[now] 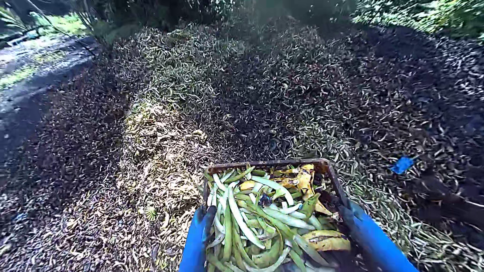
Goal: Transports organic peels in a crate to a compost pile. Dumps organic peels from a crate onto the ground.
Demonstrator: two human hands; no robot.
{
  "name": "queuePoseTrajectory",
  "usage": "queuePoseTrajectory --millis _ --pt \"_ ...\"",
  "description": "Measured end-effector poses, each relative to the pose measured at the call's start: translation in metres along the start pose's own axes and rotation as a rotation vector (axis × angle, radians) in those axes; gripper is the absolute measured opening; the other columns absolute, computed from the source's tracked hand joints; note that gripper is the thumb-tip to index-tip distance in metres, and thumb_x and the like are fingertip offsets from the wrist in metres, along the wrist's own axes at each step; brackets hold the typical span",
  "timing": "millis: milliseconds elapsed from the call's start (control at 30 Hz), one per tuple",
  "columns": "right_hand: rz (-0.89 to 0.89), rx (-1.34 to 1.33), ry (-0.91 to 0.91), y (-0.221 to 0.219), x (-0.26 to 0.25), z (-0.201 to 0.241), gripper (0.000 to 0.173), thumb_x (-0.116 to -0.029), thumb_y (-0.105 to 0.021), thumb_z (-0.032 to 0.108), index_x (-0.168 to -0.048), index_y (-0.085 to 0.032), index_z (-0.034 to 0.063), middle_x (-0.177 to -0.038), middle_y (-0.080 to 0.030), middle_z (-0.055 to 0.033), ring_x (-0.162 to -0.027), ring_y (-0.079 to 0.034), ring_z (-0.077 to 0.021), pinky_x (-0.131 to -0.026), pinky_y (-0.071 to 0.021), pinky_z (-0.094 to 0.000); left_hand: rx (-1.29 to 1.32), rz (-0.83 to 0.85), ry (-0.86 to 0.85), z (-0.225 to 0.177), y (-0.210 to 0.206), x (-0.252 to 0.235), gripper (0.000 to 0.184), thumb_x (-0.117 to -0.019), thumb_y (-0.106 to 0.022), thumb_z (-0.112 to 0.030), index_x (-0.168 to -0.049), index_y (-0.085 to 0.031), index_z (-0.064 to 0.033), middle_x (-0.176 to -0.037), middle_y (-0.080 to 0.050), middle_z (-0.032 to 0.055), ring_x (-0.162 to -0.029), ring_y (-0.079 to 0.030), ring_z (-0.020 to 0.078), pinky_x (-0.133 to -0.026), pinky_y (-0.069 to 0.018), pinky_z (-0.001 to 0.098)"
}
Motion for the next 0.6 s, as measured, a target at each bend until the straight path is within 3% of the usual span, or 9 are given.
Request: queuePoseTrajectory --millis 33,133,233,267,333,433,500,600 --pt "0.005 -0.017 0.052 0.0 -0.027 0.022 0.053 -0.108 -0.038 0.04 -0.143 -0.051 0.0028 -0.113 -0.065 -0.0209 -0.093 -0.064 -0.0301 -0.081 -0.0525 -0.0536 0.004 -0.023 0.029 -0.018 0.003 -0.018 0.057 -0.1 -0.059 -0.044 -0.139 -0.054 -0.0028 -0.121 -0.065 0.0192 -0.107 -0.064 0.0263 -0.092 -0.0524 0.0489" --pt "0.054 -0.014 0.082 0.003 -0.106 0.109 0.051 -0.1087 -0.04 0.041 -0.141 -0.052 0.0038 -0.104 -0.065 -0.0166 -0.084 -0.062 -0.0253 -0.075 -0.0518 -0.049 0.058 -0.089 0.059 -0.079 0.006 -0.072 0.053 -0.1009 -0.058 -0.039 -0.139 -0.054 -0.0024 -0.12 -0.065 0.0191 -0.104 -0.064 0.025 -0.09 -0.0531 0.047" --pt "0.035 -0.024 0.104 -0.013 -0.197 0.175 0.05 -0.1079 -0.041 0.039 -0.143 -0.052 0.0039 -0.112 -0.065 -0.0173 -0.092 -0.064 -0.0257 -0.081 -0.0522 -0.0484 0.092 -0.153 0.068 -0.126 0.001 -0.146 0.05 -0.1012 -0.058 -0.036 -0.138 -0.054 -0.0015 -0.117 -0.065 0.0187 -0.101 -0.063 0.0229 -0.087 -0.0527 0.0442" --pt "0.041 -0.021 0.085 -0.021 -0.229 0.193 0.05 -0.1073 -0.041 0.035 -0.146 -0.05 0.0043 -0.121 -0.065 -0.019 -0.102 -0.064 -0.0279 -0.089 -0.0516 -0.0504 0.086 -0.162 0.082 -0.138 -0.005 -0.177 0.052 -0.1011 -0.058 -0.038 -0.139 -0.054 -0.0024 -0.12 -0.065 0.0187 -0.104 -0.063 0.0235 -0.09 -0.0528 0.0452" --pt "0.087 -0.014 0.008 -0.039 -0.294 0.233 0.048 -0.1107 -0.039 0.033 -0.15 -0.045 0.0059 -0.129 -0.061 -0.0193 -0.112 -0.061 -0.0295 -0.097 -0.0476 -0.0523 0.098 -0.156 0.087 -0.159 -0.021 -0.255 0.053 -0.101 -0.058 -0.038 -0.139 -0.053 -0.0005 -0.117 -0.064 0.0209 -0.102 -0.063 0.0259 -0.088 -0.0524 0.0476" --pt "0.0 0.017 0.093 -0.068 -0.404 0.258 0.052 -0.1069 -0.038 0.036 -0.146 -0.048 0.003 -0.126 -0.062 -0.0224 -0.109 -0.063 -0.0321 -0.094 -0.05 -0.0552 0.125 -0.075 0.031 -0.193 -0.051 -0.398 0.056 -0.0999 -0.061 -0.04 -0.14 -0.052 -0.0022 -0.121 -0.066 0.0188 -0.108 -0.065 0.0254 -0.094 -0.0542 0.0477" --pt "-0.031 0.031 0.119 -0.071 -0.471 0.298 0.057 -0.1051 -0.038 0.039 -0.146 -0.048 0.001 -0.125 -0.063 -0.0233 -0.109 -0.064 -0.0324 -0.094 -0.0504 -0.0549 0.099 -0.027 0.002 -0.234 -0.068 -0.502 0.061 -0.0971 -0.063 -0.048 -0.141 -0.053 -0.0069 -0.121 -0.068 0.0141 -0.109 -0.067 0.0223 -0.094 -0.0565 0.0468" --pt "-0.099 0.044 0.033 -0.043 -0.521 0.341 0.061 -0.1029 -0.04 0.045 -0.148 -0.047 0.0038 -0.121 -0.065 -0.0189 -0.103 -0.065 -0.0268 -0.09 -0.0525 -0.0509 0.052 0.109 0.037 -0.321 -0.097 -0.586 0.059 -0.0971 -0.064 -0.048 -0.14 -0.053 -0.0087 -0.117 -0.07 0.012 -0.104 -0.069 0.0202 -0.091 -0.0583 0.0449"
Point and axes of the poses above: each hand's wrist, its own x-axis away from the middle knuckle, its own y-axis out of the back of the hand, z = x × y, the point moved 7 cm from there along -x, towards the middle knuckle
